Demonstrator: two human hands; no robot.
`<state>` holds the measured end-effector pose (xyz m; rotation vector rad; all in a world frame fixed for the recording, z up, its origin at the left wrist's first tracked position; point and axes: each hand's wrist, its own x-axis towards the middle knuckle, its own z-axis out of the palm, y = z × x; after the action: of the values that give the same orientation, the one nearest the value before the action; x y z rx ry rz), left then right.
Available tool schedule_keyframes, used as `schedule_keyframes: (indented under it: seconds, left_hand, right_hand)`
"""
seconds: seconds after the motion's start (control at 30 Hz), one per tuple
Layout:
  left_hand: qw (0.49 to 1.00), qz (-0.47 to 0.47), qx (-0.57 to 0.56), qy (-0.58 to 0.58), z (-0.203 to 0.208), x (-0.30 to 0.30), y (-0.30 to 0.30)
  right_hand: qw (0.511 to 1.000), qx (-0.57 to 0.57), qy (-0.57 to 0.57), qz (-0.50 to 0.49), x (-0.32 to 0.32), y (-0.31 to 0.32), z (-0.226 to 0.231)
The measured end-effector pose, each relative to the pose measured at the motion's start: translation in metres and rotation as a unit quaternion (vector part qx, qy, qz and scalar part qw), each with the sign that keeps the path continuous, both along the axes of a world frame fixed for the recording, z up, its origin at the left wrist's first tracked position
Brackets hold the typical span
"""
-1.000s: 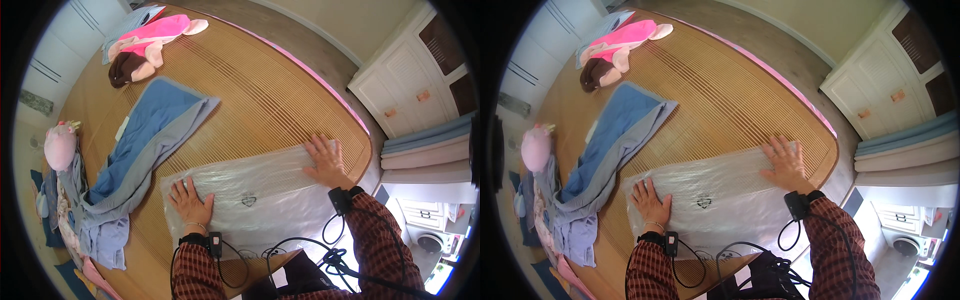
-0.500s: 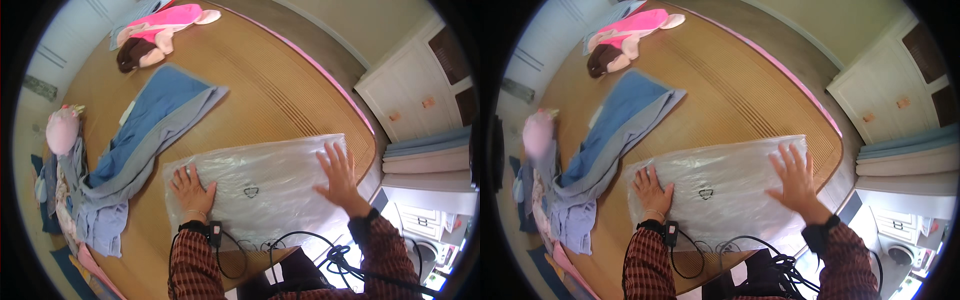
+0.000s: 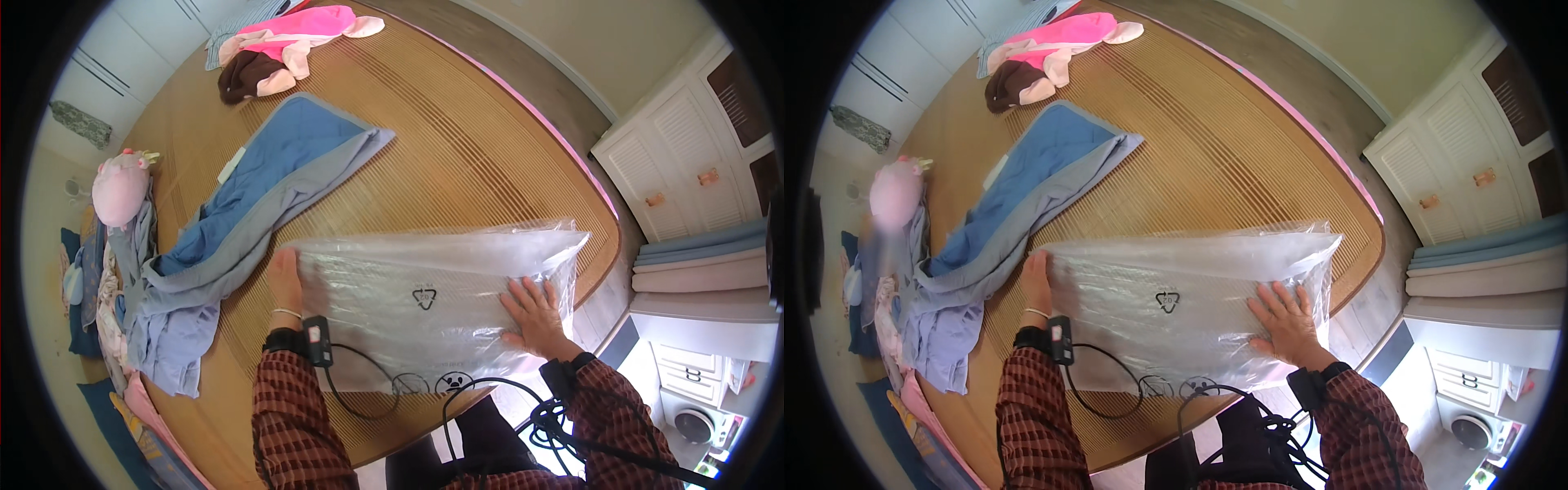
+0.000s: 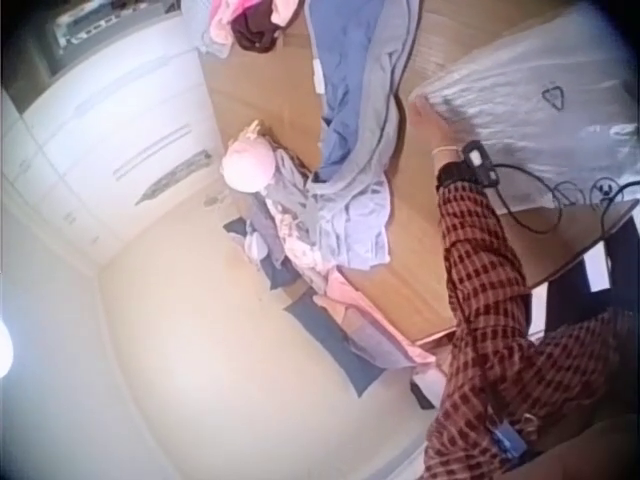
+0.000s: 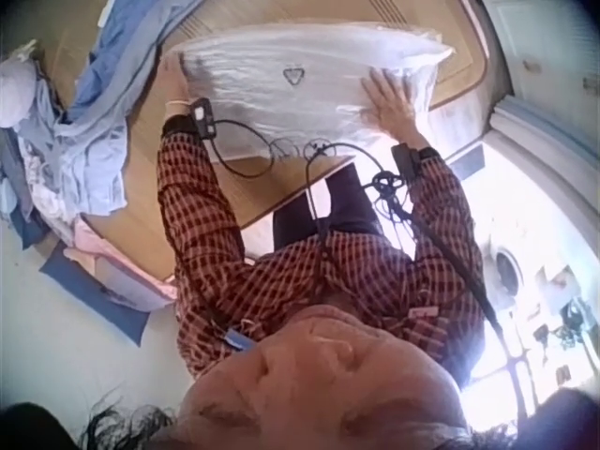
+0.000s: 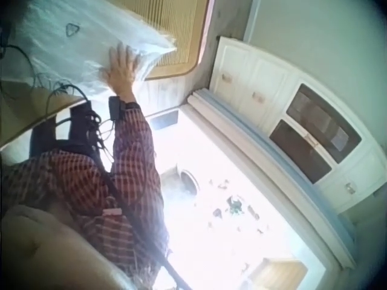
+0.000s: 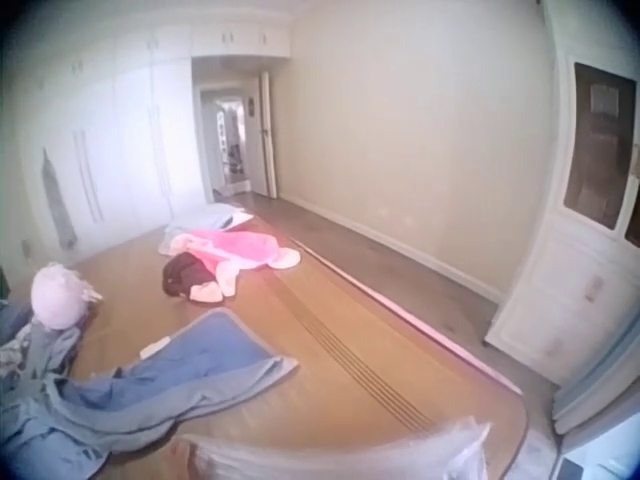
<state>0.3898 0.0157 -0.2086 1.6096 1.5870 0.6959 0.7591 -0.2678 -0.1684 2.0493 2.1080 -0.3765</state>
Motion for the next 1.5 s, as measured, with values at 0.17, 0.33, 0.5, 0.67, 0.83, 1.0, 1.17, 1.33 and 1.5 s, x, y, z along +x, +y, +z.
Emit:
schedule_keyframes:
  seconds: [0.17, 0.33, 0.5, 0.67, 0.83, 1.0, 1.17, 1.33, 1.5]
  left_hand:
    - [0.972, -0.051, 0.193, 0.121, 0.063, 0.060, -0.040]
    - [0.937, -0.211, 0.206, 0.185, 0.099, 0.063, -0.136]
    - [0.937, -0.247, 0.151, 0.195, 0.093, 0.085, -0.175]
    - [0.919, -0.293, 0.179, 0.195, 0.077, 0.132, -0.144]
    - [0.905, -0.316, 0.109, 0.261, 0.071, 0.158, -0.122]
    - [0.882, -0.342, 0.040, 0.322, 0.072, 0.178, -0.120]
    - [0.865, -0.357, 0.035, 0.350, 0.074, 0.184, -0.123]
    - [0.866, -0.364, 0.110, 0.325, 0.051, 0.178, -0.140]
    - [0.888, -0.354, 0.149, 0.254, 0.085, 0.140, -0.154]
  right_hand:
    - [0.999, 0.003, 0.039, -0.023, 0.018, 0.001, 0.034]
    - [0.906, 0.287, 0.175, -0.258, 0.046, -0.014, 0.041]
    - [0.711, 0.148, 0.396, -0.562, 0.074, -0.065, -0.002]
    - [0.631, 0.077, 0.449, -0.628, 0.044, -0.077, 0.012]
    - [0.562, -0.070, 0.596, -0.569, 0.063, -0.080, 0.036]
    - [0.691, -0.105, 0.507, -0.505, 0.056, -0.069, 0.097]
    - [0.820, -0.132, 0.327, -0.451, 0.039, -0.051, 0.146]
    - [0.646, -0.103, 0.606, -0.452, -0.010, -0.001, 0.195]
    - [0.672, -0.165, 0.673, -0.260, -0.062, 0.064, 0.203]
